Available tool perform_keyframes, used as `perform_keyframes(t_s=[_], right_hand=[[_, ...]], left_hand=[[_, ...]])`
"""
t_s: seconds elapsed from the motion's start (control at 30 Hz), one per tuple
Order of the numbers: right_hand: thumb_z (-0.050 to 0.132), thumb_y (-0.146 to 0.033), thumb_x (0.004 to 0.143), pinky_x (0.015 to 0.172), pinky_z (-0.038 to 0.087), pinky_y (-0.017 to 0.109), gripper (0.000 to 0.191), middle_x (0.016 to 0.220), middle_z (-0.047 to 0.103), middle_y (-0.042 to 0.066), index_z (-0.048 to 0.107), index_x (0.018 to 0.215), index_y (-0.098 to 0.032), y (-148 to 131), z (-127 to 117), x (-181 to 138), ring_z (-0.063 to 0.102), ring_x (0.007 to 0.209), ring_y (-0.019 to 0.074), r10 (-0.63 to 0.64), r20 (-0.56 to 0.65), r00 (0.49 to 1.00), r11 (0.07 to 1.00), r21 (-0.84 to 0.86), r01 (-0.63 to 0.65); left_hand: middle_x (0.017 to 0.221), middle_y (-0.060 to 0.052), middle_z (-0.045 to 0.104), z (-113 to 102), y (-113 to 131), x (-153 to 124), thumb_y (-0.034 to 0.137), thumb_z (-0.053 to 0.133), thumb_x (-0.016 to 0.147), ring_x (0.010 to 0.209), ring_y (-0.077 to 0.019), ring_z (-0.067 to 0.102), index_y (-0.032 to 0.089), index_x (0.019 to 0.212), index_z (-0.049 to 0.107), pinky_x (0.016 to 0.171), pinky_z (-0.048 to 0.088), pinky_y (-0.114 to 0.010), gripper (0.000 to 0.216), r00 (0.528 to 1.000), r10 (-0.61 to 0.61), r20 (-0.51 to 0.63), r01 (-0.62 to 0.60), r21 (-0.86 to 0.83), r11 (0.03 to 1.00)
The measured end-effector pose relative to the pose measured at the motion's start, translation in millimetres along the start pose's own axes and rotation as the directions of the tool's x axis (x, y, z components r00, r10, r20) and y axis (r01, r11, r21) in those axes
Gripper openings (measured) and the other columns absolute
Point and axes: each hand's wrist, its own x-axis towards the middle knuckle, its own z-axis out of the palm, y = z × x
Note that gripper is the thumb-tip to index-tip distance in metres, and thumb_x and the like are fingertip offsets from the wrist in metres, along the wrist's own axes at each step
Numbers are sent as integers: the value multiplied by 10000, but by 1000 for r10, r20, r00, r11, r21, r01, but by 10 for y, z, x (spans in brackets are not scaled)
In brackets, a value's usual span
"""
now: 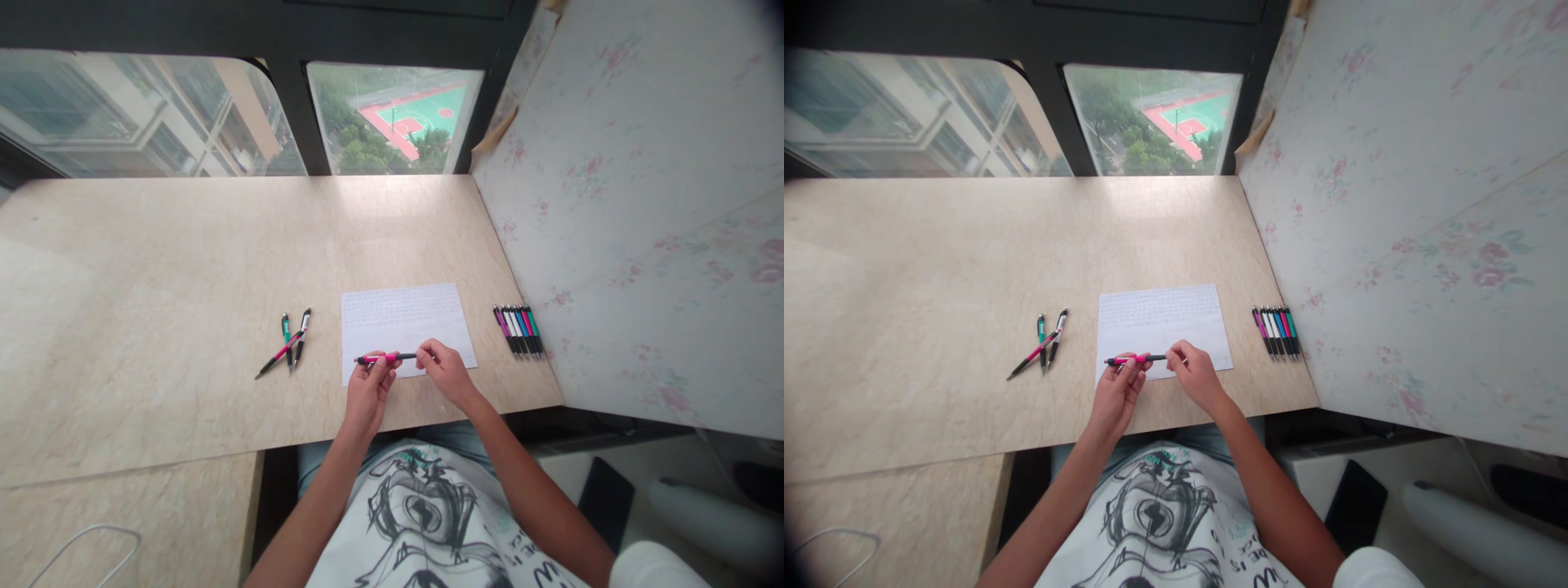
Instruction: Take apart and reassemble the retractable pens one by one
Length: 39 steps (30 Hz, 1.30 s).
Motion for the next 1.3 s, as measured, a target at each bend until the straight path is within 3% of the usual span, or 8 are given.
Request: perform_keyframes(t_s=[0.2, 0.4, 0.57, 0.7, 0.9, 1.1, 1.2, 1.3], right_hand=[[414, -348, 967, 589, 356, 255, 311, 620, 557, -23, 518, 707, -211, 24, 26, -5, 514, 572, 130, -52, -26, 998, 979, -200, 46], [394, -353, 984, 583, 347, 252, 365, 587, 525, -30, 503, 669, -204, 67, 31, -10, 503, 558, 126, -69, 15, 997, 969, -238, 71], [449, -341, 969, 657, 427, 270, 277, 761, 628, 17, 613, 795, -201, 38, 25, -21, 584, 721, 161, -132, -20, 991, 965, -230, 124], [638, -333, 864, 825, 456, 342, 181, 951, 608, 75, 673, 985, -204, -65, 52, -39, 560, 929, 224, -288, -74, 955, 888, -393, 238], [612, -232, 872, 774, 462, 356, 118, 860, 589, 68, 677, 967, -205, -168, 145, -49, 537, 871, 233, -297, -12, 955, 824, -508, 250], [583, -217, 882, 769, 478, 341, 83, 900, 631, 63, 655, 921, -207, -127, 163, -45, 583, 857, 209, -284, -59, 957, 909, -336, 249], [571, -251, 882, 660, 488, 302, 107, 890, 656, 51, 626, 960, -204, -31, 142, -15, 615, 763, 181, -144, -155, 977, 983, -133, 124], [616, -324, 850, 617, 495, 286, 244, 892, 685, 52, 567, 1057, -205, 84, 93, 39, 652, 785, 194, 48, -240, 969, 988, 151, -12]], left_hand=[[917, -35, 721, -9, -17, -4, 251, 785, 723, 849, -143, 709, 172, 933, 613, 703, 523, -193, 283, 1000, 8, 1, -8, 17, 1000], [895, -29, 710, -31, -35, 8, 283, 777, 728, 834, -139, 702, 174, 928, 612, 717, 517, -208, 281, 1000, 10, -21, -9, 52, 999], [910, -42, 698, -45, -37, 26, 334, 756, 742, 835, -149, 695, 169, 948, 619, 755, 520, -252, 297, 997, 72, -30, -66, 164, 984], [908, -65, 701, -38, -35, 23, 374, 707, 781, 819, -168, 680, 155, 955, 629, 769, 530, -307, 291, 979, 204, 12, -193, 386, 902], [871, -53, 695, 6, -6, -5, 355, 704, 779, 826, -182, 656, 171, 896, 657, 755, 534, -316, 223, 922, 323, 214, -387, 558, 734], [860, -44, 695, -8, 27, 23, 344, 706, 778, 794, -174, 658, 188, 916, 646, 737, 538, -304, 217, 890, 337, 308, -457, 601, 656], [878, -51, 702, -76, 46, 64, 357, 668, 812, 804, -180, 663, 195, 952, 644, 735, 535, -308, 216, 882, 320, 347, -472, 641, 605], [864, -52, 709, -187, 106, 124, 356, 597, 865, 808, -184, 661, 197, 890, 665, 751, 521, -315, 174, 848, 351, 397, -522, 737, 429]])
